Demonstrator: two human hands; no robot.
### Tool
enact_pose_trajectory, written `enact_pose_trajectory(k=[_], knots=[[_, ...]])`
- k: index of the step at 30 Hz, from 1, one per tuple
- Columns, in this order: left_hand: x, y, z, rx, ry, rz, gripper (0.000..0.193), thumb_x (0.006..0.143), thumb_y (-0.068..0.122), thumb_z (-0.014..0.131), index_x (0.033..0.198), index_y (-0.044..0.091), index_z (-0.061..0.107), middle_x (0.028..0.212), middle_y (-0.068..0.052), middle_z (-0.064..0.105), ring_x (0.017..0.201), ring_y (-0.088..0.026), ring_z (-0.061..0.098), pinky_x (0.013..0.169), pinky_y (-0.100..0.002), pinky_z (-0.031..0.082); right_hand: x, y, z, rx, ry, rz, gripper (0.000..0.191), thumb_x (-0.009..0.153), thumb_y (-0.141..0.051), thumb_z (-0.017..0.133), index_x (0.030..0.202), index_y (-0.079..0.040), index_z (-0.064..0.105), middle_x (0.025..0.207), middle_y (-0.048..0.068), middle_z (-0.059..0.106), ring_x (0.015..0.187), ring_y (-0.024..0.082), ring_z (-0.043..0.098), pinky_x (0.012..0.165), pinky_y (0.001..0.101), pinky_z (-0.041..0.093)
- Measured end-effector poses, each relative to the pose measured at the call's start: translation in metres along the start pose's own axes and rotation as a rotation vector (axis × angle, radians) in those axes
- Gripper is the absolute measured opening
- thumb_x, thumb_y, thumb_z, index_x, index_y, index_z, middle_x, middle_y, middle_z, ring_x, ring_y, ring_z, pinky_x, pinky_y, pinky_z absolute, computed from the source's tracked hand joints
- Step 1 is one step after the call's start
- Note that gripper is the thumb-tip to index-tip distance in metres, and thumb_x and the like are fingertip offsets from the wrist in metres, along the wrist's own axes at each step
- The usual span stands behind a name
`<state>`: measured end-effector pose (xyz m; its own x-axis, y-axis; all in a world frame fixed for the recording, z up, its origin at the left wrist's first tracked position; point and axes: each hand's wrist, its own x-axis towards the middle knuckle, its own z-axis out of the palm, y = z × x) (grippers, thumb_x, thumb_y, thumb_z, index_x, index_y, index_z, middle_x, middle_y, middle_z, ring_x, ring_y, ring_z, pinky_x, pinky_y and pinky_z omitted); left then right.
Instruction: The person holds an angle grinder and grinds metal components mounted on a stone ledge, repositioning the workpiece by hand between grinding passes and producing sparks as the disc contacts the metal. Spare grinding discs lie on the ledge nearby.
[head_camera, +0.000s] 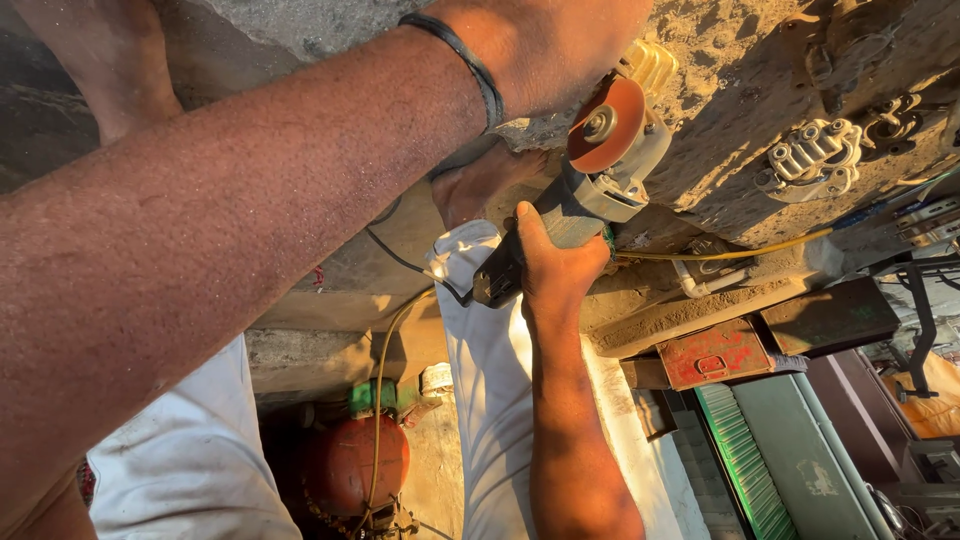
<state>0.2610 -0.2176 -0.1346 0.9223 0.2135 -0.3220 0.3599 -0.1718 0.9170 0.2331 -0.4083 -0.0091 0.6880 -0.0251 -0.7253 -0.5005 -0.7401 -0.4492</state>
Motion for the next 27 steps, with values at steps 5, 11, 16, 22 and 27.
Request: enact_pose_trajectory(k=[5, 11, 16, 22, 27], knots=[[0.001, 0.002, 0.005, 0.060, 0.001, 0.029, 0.028, 0.106, 0.016, 0.047, 0.090, 0.000, 0.064, 0.059, -0.010, 0.063, 0.047, -0.016, 0.064, 0.037, -0.033, 0.052, -0.001, -0.004, 0.002, 0.002, -0.002, -0.004, 0.024, 0.084, -0.005, 0.078, 0.103, 0.002, 0.066, 0.096, 0.005, 0.070, 0.082, 0.012, 0.066, 0.078, 0.0276, 0.055], [-0.004, -0.002, 0.011, -0.064, 0.007, -0.029, 0.036, 0.111, 0.024, 0.042, 0.091, 0.004, 0.065, 0.062, -0.005, 0.065, 0.052, -0.014, 0.067, 0.045, -0.033, 0.055, -0.004, -0.007, 0.002, 0.006, -0.014, 0.041, 0.022, 0.085, -0.006, 0.078, 0.101, 0.003, 0.066, 0.093, 0.006, 0.069, 0.079, 0.012, 0.065, 0.075, 0.0278, 0.055], [-0.004, 0.005, 0.005, -0.225, -0.053, -0.133, 0.042, 0.111, 0.030, 0.038, 0.091, 0.005, 0.065, 0.064, -0.004, 0.068, 0.054, -0.012, 0.070, 0.044, -0.031, 0.057, -0.006, -0.007, 0.003, 0.001, -0.015, 0.045, 0.020, 0.086, -0.006, 0.078, 0.100, 0.003, 0.066, 0.091, 0.006, 0.069, 0.077, 0.012, 0.065, 0.072, 0.0278, 0.054], [-0.009, 0.018, -0.005, -0.360, -0.125, -0.343, 0.048, 0.110, 0.037, 0.032, 0.092, 0.008, 0.065, 0.066, -0.003, 0.070, 0.057, -0.010, 0.074, 0.044, -0.029, 0.058, -0.006, -0.008, 0.005, -0.022, -0.011, 0.014, 0.021, 0.086, -0.007, 0.078, 0.099, 0.003, 0.065, 0.092, 0.006, 0.069, 0.078, 0.012, 0.065, 0.073, 0.0277, 0.055], [-0.011, -0.008, 0.033, -0.437, -0.124, -0.352, 0.048, 0.109, 0.038, 0.034, 0.093, 0.006, 0.066, 0.067, -0.001, 0.072, 0.059, -0.007, 0.076, 0.044, -0.026, 0.060, -0.005, -0.006, 0.005, -0.015, 0.004, 0.034, 0.022, 0.085, -0.008, 0.079, 0.099, 0.002, 0.064, 0.091, 0.006, 0.069, 0.077, 0.012, 0.066, 0.072, 0.0278, 0.056]])
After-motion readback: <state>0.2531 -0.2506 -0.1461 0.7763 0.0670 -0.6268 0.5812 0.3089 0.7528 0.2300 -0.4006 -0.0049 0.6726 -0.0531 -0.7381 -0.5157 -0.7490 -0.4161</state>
